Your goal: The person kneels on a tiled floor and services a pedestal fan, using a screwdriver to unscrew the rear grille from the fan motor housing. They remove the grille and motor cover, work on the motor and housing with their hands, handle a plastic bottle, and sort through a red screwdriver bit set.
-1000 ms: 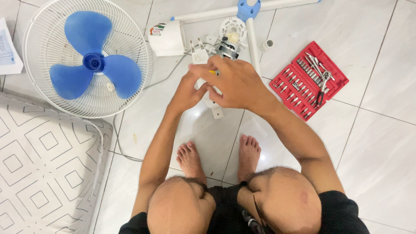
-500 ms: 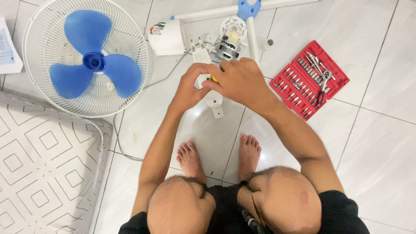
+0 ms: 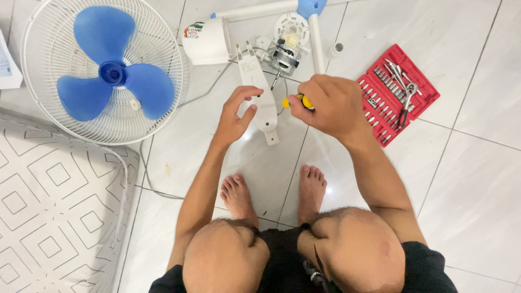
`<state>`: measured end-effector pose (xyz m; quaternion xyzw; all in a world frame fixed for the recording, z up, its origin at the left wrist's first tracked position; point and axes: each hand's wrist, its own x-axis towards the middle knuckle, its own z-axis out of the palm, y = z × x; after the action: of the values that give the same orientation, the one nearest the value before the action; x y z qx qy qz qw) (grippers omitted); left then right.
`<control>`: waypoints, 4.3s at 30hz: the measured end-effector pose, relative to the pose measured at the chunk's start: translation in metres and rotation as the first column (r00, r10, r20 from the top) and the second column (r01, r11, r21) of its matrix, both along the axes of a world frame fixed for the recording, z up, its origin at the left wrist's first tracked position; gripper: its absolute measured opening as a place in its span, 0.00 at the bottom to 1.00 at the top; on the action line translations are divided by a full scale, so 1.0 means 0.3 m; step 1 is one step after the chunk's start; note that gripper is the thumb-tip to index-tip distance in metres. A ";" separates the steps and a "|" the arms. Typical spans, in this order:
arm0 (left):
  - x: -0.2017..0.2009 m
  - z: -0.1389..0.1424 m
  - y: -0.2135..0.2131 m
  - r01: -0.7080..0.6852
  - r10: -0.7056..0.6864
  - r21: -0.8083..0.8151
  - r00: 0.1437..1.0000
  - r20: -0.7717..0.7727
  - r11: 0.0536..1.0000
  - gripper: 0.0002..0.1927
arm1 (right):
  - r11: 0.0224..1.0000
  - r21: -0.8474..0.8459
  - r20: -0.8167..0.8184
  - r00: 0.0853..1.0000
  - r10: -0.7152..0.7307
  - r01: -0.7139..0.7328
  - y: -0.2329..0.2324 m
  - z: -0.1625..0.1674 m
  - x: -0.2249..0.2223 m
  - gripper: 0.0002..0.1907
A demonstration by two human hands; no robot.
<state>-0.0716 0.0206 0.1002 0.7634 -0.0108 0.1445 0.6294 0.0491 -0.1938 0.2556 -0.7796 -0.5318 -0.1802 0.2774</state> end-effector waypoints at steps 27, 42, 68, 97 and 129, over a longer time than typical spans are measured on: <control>0.017 -0.408 -0.165 -0.319 0.302 0.004 0.894 -0.332 0.948 0.42 | 0.904 -0.295 0.018 0.948 -0.319 0.310 0.041 -0.132 -0.179 0.18; 0.053 -0.425 -0.037 -0.253 0.287 0.144 0.906 -0.310 0.957 0.39 | 0.949 -0.314 0.101 0.995 -0.008 0.040 0.094 -0.103 -0.116 0.14; 0.061 -0.418 0.000 -0.223 0.166 -0.157 0.936 -0.310 0.962 0.41 | 0.540 -0.841 -0.219 0.910 -0.352 0.006 0.114 -0.040 -0.238 0.17; 0.043 -0.402 0.021 -0.180 0.126 -0.171 0.949 -0.288 0.969 0.46 | 0.745 -0.610 -0.435 0.900 -0.029 -0.271 0.181 0.028 -0.118 0.21; -0.048 0.054 0.034 0.296 -0.302 -0.060 0.932 -0.198 0.953 0.24 | 0.888 -0.361 -0.254 0.946 0.201 -0.286 0.173 -0.059 -0.118 0.26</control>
<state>-0.0861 0.0307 0.1165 0.7546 -0.0598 -0.0322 0.6527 0.0137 -0.1419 0.2379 -0.7605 -0.6189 0.0498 0.1902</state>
